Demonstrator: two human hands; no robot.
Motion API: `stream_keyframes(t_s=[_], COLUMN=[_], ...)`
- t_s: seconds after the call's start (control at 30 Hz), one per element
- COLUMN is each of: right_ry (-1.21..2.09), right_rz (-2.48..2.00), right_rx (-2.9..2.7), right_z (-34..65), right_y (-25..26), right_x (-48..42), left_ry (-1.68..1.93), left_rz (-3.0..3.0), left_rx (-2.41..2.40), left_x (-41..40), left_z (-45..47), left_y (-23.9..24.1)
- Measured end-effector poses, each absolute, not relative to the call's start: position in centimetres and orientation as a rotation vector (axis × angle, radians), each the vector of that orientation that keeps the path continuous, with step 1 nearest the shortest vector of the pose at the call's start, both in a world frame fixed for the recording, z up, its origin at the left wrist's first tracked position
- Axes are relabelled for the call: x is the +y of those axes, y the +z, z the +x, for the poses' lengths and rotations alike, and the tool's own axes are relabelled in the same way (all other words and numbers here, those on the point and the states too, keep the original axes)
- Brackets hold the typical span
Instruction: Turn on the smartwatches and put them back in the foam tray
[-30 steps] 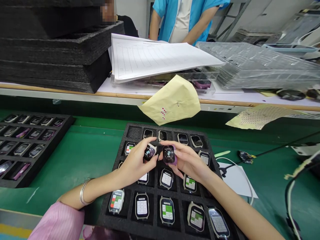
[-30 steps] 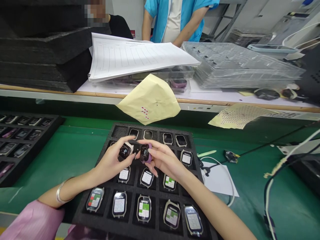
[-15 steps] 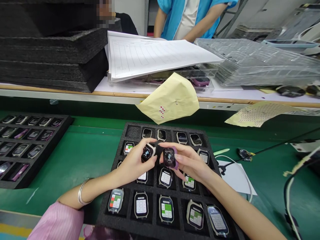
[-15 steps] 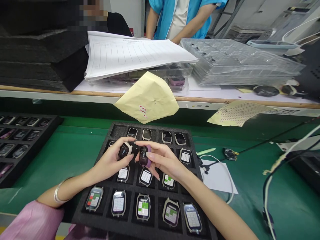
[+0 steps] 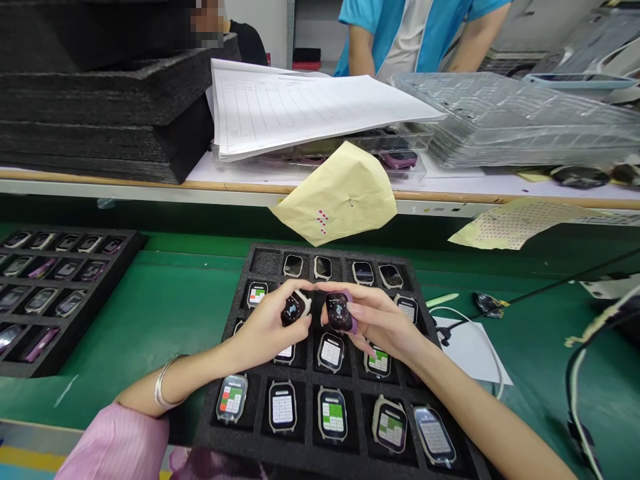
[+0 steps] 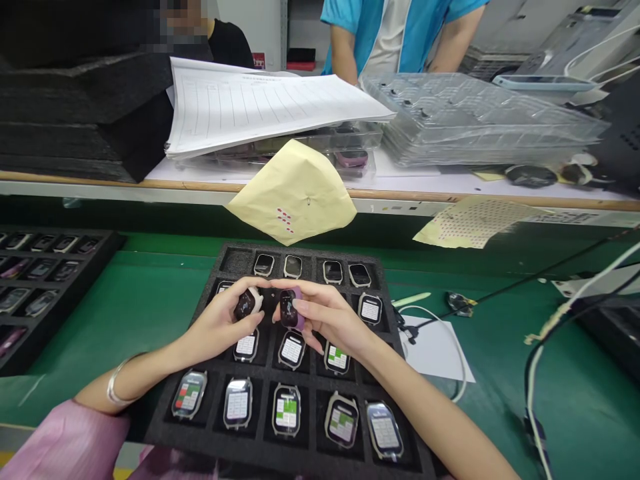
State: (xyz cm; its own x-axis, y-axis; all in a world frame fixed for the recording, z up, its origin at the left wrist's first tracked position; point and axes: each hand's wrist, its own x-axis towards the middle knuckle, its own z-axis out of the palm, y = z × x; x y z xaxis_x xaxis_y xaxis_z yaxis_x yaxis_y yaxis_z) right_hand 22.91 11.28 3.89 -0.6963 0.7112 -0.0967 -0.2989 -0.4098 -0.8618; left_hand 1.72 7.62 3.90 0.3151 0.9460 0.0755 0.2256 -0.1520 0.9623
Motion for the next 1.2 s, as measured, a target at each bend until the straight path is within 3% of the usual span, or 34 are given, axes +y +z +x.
stream_keyframes(t_s=[1.2], right_ry=[2.081], right_rz=[-0.583], right_rx=[-1.271], right_z=[23.12], right_y=[3.92], right_x=[11.50], left_ry=[0.889], left_rz=[1.708], left_rx=[1.077], left_x=[7.62], left_z=[1.42], left_y=[4.19])
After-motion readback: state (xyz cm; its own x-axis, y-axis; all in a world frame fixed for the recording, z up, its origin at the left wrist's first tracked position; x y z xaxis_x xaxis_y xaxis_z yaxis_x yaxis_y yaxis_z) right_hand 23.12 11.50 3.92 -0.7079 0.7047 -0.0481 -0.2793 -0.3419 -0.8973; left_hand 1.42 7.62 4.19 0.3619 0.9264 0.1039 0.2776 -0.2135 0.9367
